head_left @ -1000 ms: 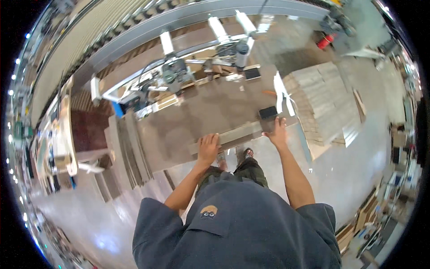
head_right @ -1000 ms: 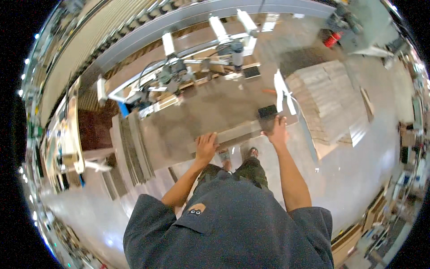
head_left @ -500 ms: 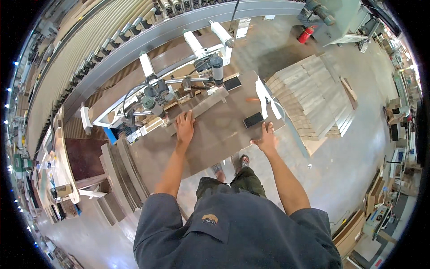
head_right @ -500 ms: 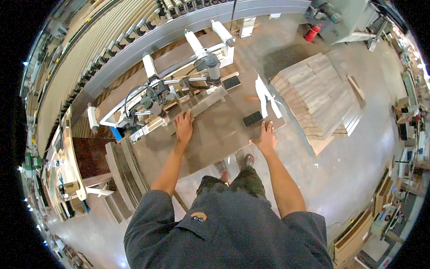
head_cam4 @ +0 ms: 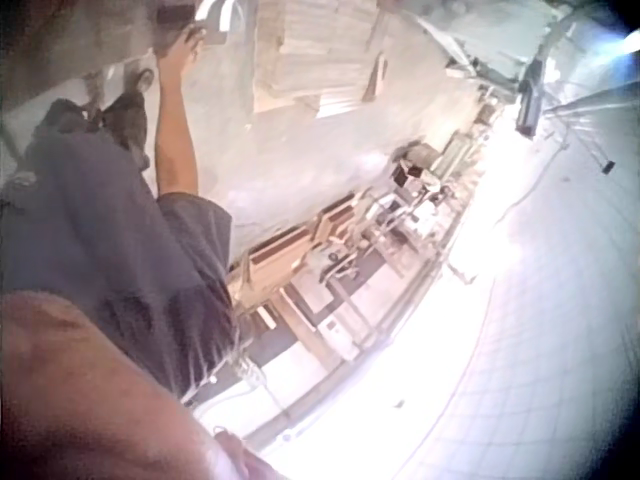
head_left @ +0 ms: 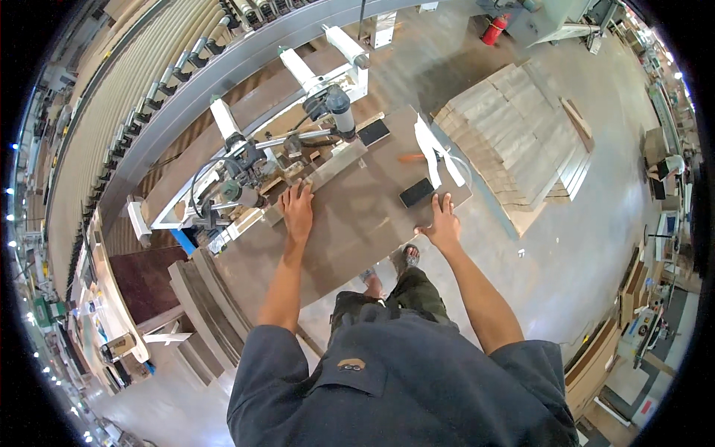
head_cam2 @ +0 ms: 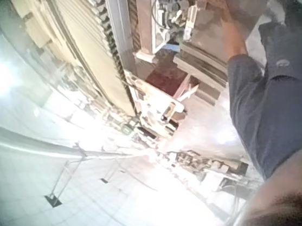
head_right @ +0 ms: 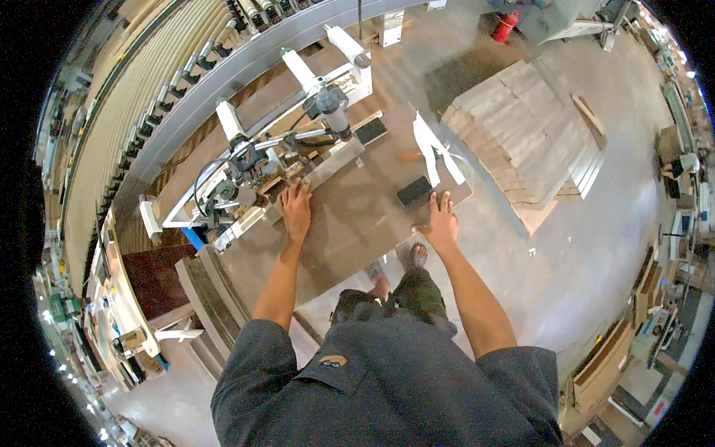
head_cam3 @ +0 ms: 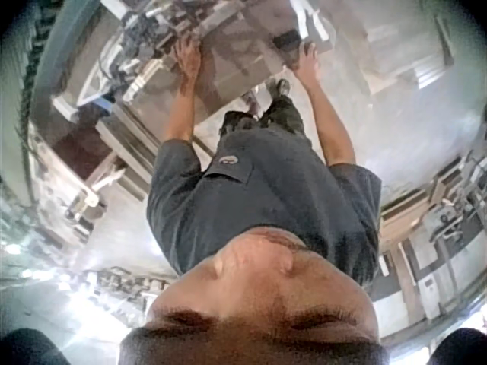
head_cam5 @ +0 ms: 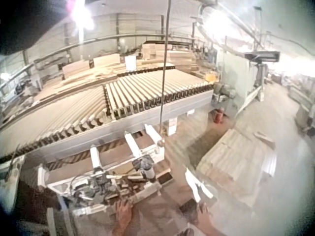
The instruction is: The person feeds wooden boards one at a time into a woodworking machine, then walks to a wooden pallet to retrieve another stack of boards by hand and carries them back to continue feeding through the machine.
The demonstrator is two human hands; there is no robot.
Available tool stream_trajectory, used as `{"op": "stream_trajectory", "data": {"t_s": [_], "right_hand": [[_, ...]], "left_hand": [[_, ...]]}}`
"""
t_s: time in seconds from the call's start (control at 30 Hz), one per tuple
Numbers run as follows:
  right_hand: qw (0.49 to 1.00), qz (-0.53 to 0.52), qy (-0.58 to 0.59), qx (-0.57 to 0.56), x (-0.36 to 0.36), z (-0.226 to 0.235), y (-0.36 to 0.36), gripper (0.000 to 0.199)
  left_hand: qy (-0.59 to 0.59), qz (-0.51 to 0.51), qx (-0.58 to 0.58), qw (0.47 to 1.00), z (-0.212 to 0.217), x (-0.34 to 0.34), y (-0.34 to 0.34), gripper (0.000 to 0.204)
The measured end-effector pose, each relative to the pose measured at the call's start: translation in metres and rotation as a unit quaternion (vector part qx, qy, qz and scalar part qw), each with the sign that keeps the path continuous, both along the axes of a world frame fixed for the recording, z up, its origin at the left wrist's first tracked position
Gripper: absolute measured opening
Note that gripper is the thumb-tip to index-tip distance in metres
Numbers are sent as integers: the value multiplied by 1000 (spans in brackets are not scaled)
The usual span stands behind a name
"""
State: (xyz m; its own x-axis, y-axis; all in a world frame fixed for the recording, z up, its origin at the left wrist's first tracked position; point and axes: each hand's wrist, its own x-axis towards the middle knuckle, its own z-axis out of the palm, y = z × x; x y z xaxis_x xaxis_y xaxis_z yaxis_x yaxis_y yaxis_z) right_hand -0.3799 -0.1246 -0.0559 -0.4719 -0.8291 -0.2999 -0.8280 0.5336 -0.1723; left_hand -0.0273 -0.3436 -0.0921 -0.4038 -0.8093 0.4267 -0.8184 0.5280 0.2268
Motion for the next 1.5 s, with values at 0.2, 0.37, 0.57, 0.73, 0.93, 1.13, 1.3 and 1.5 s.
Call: {"op": "stream_trajectory", "data": {"t_s": [0.2, 0.37, 0.57, 0.73, 0.93, 1.13, 1.3, 1.5], "right_hand": [[1000, -3, 2, 30, 5, 8, -2, 128], [1000, -4, -3, 13, 4, 10, 0, 125], [1000, -1, -3, 30, 10, 15, -6, 126], [1000, -3, -6, 17, 2, 11, -3, 126], [1000, 6, -11, 20, 5, 13, -3, 124], [1000, 5, -4, 22, 4, 14, -4, 124], [999, 13, -1, 42, 7, 14, -6, 124], [999, 10, 5, 48, 2, 14, -5, 126]], "left_hand": [[-15, -2, 11, 1000, -8, 8, -5, 35], [-18, -16, -31, 999, -7, 1, -24, 29], [1, -18, -18, 1000, -15, 6, -36, 29], [-25, 21, -20, 999, -12, -17, -32, 29], [-15, 24, 4, 1000, -18, -32, -37, 31], [-32, 55, -47, 997, -23, -41, -35, 25], [-3, 3, -45, 999, -22, -40, -39, 29], [-12, -3, -29, 1000, -17, -46, -37, 45]]}}
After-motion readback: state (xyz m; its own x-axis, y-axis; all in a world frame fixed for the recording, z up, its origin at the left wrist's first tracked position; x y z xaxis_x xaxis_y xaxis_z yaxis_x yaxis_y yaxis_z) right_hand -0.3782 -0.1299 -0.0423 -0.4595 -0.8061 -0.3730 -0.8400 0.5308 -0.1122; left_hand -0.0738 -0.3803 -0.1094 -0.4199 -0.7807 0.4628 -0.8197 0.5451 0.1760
